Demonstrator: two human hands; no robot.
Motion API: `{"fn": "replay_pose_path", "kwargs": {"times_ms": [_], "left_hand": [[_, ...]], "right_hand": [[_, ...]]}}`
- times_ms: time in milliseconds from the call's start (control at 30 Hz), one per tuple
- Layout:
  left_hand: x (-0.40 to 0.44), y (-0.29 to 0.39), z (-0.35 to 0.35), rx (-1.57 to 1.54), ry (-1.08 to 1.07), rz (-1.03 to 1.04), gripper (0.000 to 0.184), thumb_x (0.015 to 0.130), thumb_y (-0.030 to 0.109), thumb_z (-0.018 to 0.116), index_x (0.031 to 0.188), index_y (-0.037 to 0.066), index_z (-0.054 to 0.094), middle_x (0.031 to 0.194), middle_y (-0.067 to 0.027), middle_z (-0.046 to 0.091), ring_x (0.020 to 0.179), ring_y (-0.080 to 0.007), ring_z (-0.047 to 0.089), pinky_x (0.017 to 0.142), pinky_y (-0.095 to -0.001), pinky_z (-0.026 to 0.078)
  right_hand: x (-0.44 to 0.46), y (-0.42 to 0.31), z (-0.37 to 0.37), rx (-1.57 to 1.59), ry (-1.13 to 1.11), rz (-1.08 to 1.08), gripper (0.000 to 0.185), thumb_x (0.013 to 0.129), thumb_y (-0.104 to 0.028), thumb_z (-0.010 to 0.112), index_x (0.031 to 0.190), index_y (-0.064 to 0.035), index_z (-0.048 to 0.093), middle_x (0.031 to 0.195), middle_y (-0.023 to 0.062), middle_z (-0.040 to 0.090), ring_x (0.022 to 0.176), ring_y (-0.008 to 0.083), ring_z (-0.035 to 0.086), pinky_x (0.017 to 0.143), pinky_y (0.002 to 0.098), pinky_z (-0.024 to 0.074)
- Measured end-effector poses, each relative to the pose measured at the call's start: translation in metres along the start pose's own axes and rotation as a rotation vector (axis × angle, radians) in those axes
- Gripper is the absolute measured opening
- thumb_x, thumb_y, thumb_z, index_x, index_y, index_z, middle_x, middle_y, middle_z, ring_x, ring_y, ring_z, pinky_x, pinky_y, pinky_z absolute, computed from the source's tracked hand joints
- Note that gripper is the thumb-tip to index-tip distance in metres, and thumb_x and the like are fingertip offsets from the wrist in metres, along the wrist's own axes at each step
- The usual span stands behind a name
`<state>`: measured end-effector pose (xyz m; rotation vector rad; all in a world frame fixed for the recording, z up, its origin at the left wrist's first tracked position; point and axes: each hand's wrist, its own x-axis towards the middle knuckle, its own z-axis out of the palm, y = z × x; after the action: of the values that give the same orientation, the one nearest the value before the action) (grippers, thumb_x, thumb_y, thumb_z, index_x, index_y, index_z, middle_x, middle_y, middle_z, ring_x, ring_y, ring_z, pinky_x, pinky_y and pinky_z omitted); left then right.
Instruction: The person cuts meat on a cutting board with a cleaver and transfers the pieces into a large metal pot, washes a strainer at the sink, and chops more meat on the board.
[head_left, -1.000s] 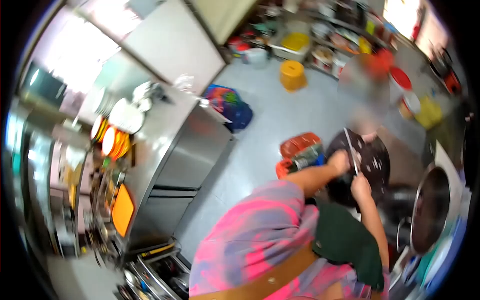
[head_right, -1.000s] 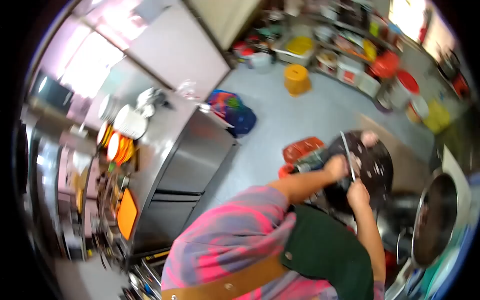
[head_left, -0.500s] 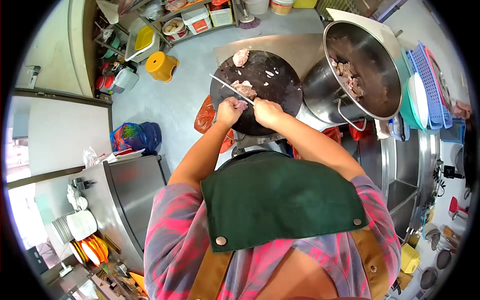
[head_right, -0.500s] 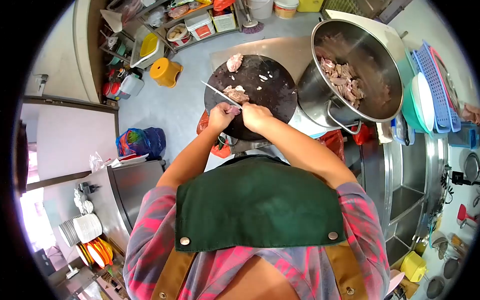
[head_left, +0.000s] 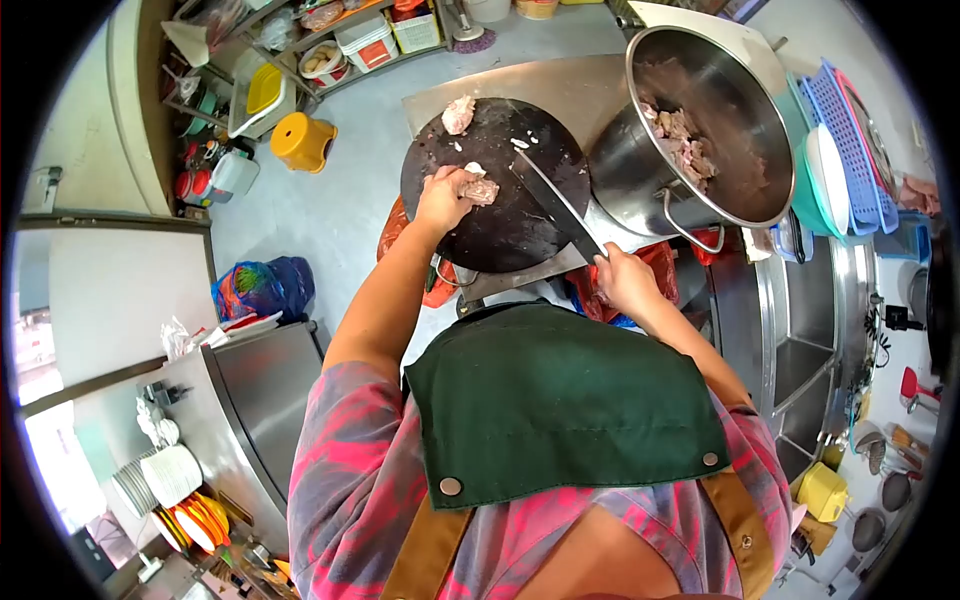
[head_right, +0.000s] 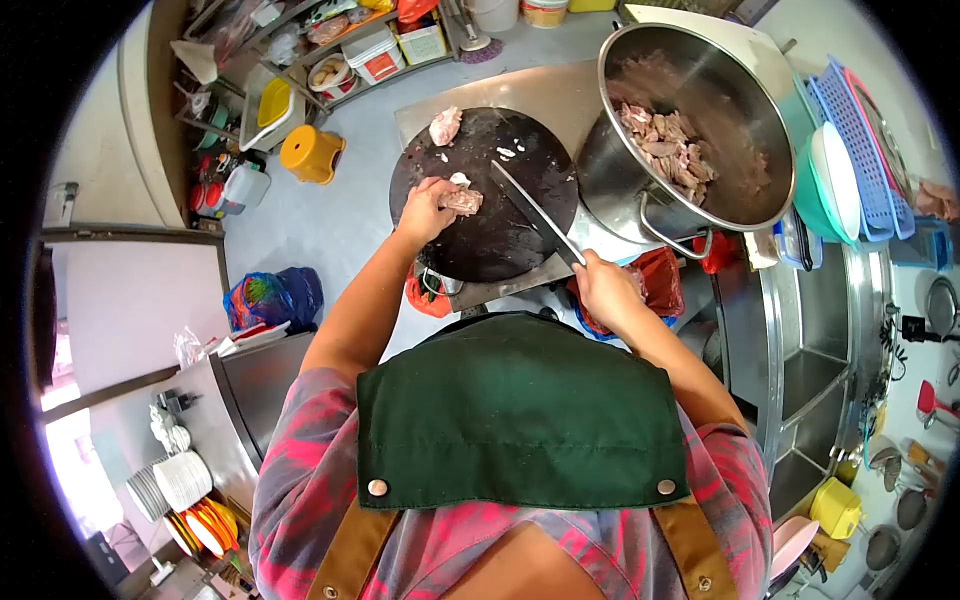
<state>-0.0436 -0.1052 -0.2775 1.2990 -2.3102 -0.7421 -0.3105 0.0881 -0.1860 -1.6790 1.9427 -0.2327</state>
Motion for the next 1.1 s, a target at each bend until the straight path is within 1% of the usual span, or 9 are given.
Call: {"fn": "replay_pose_path", "kwargs": {"times_ms": [167, 300, 400, 533, 667, 800, 900, 1033, 1100], "left_hand": [[-0.009, 0.016, 0.018, 0.165, 0.212, 0.106, 0.034, 0.062, 0.003, 0.073, 0.093, 0.010, 0.061, 0.117, -0.0130, 0.046, 0.099, -0.0339, 0.047, 0.088, -0.0396, 0.042], [-0.021, 0.034, 0.021, -0.065, 0.311, 0.171, 0.031, 0.065, 0.006, 0.075, 0.092, 0.010, 0.061, 0.115, -0.0152, 0.045, 0.097, -0.0295, 0.050, 0.083, -0.0384, 0.045], [-0.021, 0.024, 0.037, -0.359, 0.388, -0.025, 0.040, 0.065, 0.008, 0.076, 0.101, 0.004, 0.058, 0.108, -0.0163, 0.053, 0.092, -0.0301, 0.054, 0.084, -0.0366, 0.045], [-0.015, 0.011, 0.044, -0.360, 0.270, -0.331, 0.033, 0.069, 0.014, 0.072, 0.092, 0.000, 0.053, 0.084, -0.0141, 0.062, 0.076, -0.0229, 0.061, 0.074, -0.0348, 0.049], [-0.009, 0.041, 0.008, -0.296, -0.011, -0.404, 0.026, 0.068, 0.011, 0.069, 0.086, 0.001, 0.054, 0.082, -0.0149, 0.061, 0.077, -0.0267, 0.060, 0.072, -0.0330, 0.047], [-0.015, 0.032, 0.024, -0.185, 0.194, -0.019, 0.027, 0.064, 0.005, 0.071, 0.081, 0.001, 0.050, 0.084, -0.0148, 0.056, 0.078, -0.0295, 0.057, 0.072, -0.0345, 0.046], [-0.021, 0.037, 0.037, -0.234, 0.241, -0.100, 0.031, 0.062, 0.005, 0.072, 0.085, 0.002, 0.052, 0.083, -0.0135, 0.055, 0.079, -0.0291, 0.057, 0.073, -0.0359, 0.046], [-0.027, 0.048, 0.042, -0.047, 0.233, 0.019, 0.038, 0.062, 0.009, 0.075, 0.092, 0.002, 0.055, 0.086, -0.0139, 0.057, 0.082, -0.0268, 0.059, 0.073, -0.0349, 0.046], [-0.027, 0.045, 0.051, -0.210, 0.199, -0.102, 0.037, 0.062, 0.011, 0.075, 0.093, 0.002, 0.055, 0.083, -0.0141, 0.061, 0.077, -0.0265, 0.061, 0.071, -0.0348, 0.048]], "right_hand": [[0.004, -0.016, -0.008, -0.032, 0.024, -0.040, 0.021, 0.090, -0.021, 0.046, 0.092, -0.0006, 0.049, 0.074, 0.0222, 0.061, 0.069, 0.0414, 0.059, 0.063, 0.0495, 0.0457], [0.001, -0.025, -0.010, -0.022, 0.000, -0.081, 0.021, 0.090, -0.020, 0.043, 0.093, -0.0007, 0.049, 0.080, 0.0215, 0.062, 0.076, 0.0407, 0.060, 0.068, 0.0486, 0.0462], [0.000, -0.026, -0.008, -0.004, -0.092, -0.097, 0.020, 0.090, -0.019, 0.042, 0.094, -0.0001, 0.048, 0.079, 0.0233, 0.061, 0.078, 0.0412, 0.060, 0.069, 0.0490, 0.0456], [0.000, -0.025, -0.006, -0.039, -0.128, -0.097, 0.020, 0.091, -0.018, 0.041, 0.095, 0.0001, 0.047, 0.080, 0.0241, 0.061, 0.080, 0.0415, 0.059, 0.070, 0.0493, 0.0450], [-0.003, -0.024, -0.009, -0.011, -0.055, -0.116, 0.020, 0.091, -0.018, 0.041, 0.094, 0.0006, 0.047, 0.081, 0.0249, 0.060, 0.080, 0.0421, 0.059, 0.071, 0.0497, 0.0445], [-0.007, -0.018, -0.011, 0.082, -0.013, -0.005, 0.019, 0.090, -0.017, 0.042, 0.094, 0.0007, 0.046, 0.081, 0.0258, 0.060, 0.079, 0.0431, 0.058, 0.070, 0.0503, 0.0438], [-0.009, -0.012, -0.014, 0.092, -0.012, 0.056, 0.019, 0.090, -0.018, 0.043, 0.094, 0.0006, 0.046, 0.080, 0.0250, 0.060, 0.079, 0.0432, 0.058, 0.070, 0.0506, 0.0434], [-0.015, -0.004, -0.005, 0.046, -0.028, 0.020, 0.020, 0.090, -0.019, 0.044, 0.092, 0.0007, 0.047, 0.078, 0.0238, 0.060, 0.076, 0.0430, 0.058, 0.067, 0.0506, 0.0441], [-0.017, -0.001, 0.000, 0.030, -0.046, -0.030, 0.021, 0.090, -0.020, 0.044, 0.091, 0.0007, 0.047, 0.077, 0.0234, 0.061, 0.074, 0.0426, 0.059, 0.066, 0.0504, 0.0448]]}}
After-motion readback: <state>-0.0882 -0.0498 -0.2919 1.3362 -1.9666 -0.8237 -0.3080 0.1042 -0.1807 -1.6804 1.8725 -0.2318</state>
